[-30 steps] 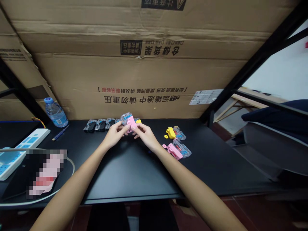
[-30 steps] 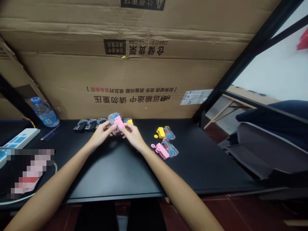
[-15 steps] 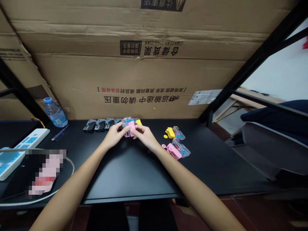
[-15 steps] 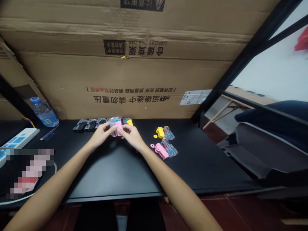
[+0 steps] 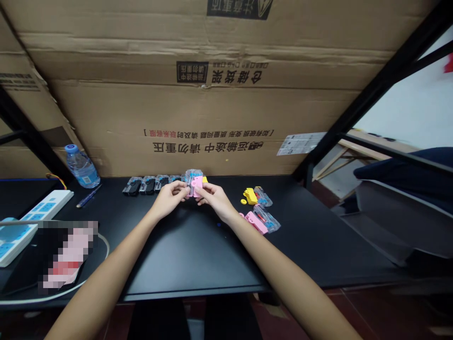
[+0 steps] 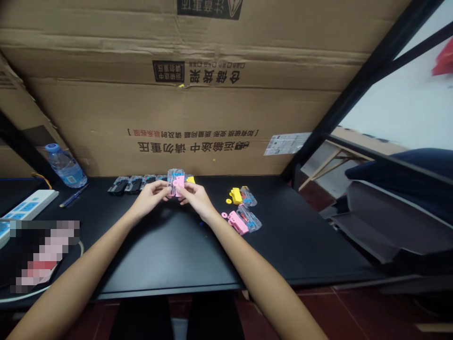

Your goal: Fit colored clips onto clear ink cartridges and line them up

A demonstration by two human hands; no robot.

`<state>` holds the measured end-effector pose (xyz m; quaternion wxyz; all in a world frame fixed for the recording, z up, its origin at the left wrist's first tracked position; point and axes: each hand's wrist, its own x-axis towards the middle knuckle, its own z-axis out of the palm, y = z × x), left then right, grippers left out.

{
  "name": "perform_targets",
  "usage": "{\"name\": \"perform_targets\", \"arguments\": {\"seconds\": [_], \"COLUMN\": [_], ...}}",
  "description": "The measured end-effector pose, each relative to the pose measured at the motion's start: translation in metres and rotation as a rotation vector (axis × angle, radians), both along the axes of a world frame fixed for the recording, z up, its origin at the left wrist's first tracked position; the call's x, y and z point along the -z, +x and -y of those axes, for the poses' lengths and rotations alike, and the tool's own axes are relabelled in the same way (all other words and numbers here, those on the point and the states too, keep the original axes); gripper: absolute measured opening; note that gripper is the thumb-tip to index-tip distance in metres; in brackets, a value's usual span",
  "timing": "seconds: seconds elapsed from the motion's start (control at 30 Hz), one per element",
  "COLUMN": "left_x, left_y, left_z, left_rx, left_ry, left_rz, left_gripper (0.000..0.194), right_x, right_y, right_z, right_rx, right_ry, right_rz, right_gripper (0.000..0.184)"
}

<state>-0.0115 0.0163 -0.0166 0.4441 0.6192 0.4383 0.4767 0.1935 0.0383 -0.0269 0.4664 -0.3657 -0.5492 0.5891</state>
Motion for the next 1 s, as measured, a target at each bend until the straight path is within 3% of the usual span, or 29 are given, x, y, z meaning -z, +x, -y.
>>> {"name": "perform_targets", "arguments": {"seconds": [0.17, 0.23, 0.47, 0.7, 0.93, 1.0], "left_x": [0.001, 0.001, 0.000, 0.000, 0.004, 0.006], "left_y": [-0.003, -0.003, -0.002, -0.002, -0.007, -0.009], "left_z": [-0.004, -0.004, -0.001, 0.002, -0.004, -0.006], "left_rx": [-0.060, -0.062, -0.014, 0.050, -0.072, -0.059], "left_ry": [0.040, 0.033, 0.004, 0.010, 0.014, 0.020], "left_rz": [0.021, 0.017, -0.064, -0.128, 0.011, -0.013], "left_gripper": [0.047, 0.047, 0.047, 0.049, 0.068, 0.063], "right_x": [-0.005, -0.005, 0.004, 0.000, 0.008, 0.011], "right_y": [0.011, 0.013, -0.001, -0.001, -0.001, -0.003], "right_z": [-0.009, -0.011, 0.000, 0.001, 0.003, 0.005], "right_rx": [0.300, 0.354, 0.035, 0.001, -0.153, -0.197], "right_ry": [0.142, 0.157, 0.108, 0.093, 0.027, 0.015], "right_rz": [-0.048, -0.052, 0.060, 0.050, 0.108, 0.114], "right_gripper": [0.061, 0.063, 0.065, 0.065, 0.083, 0.082]}}
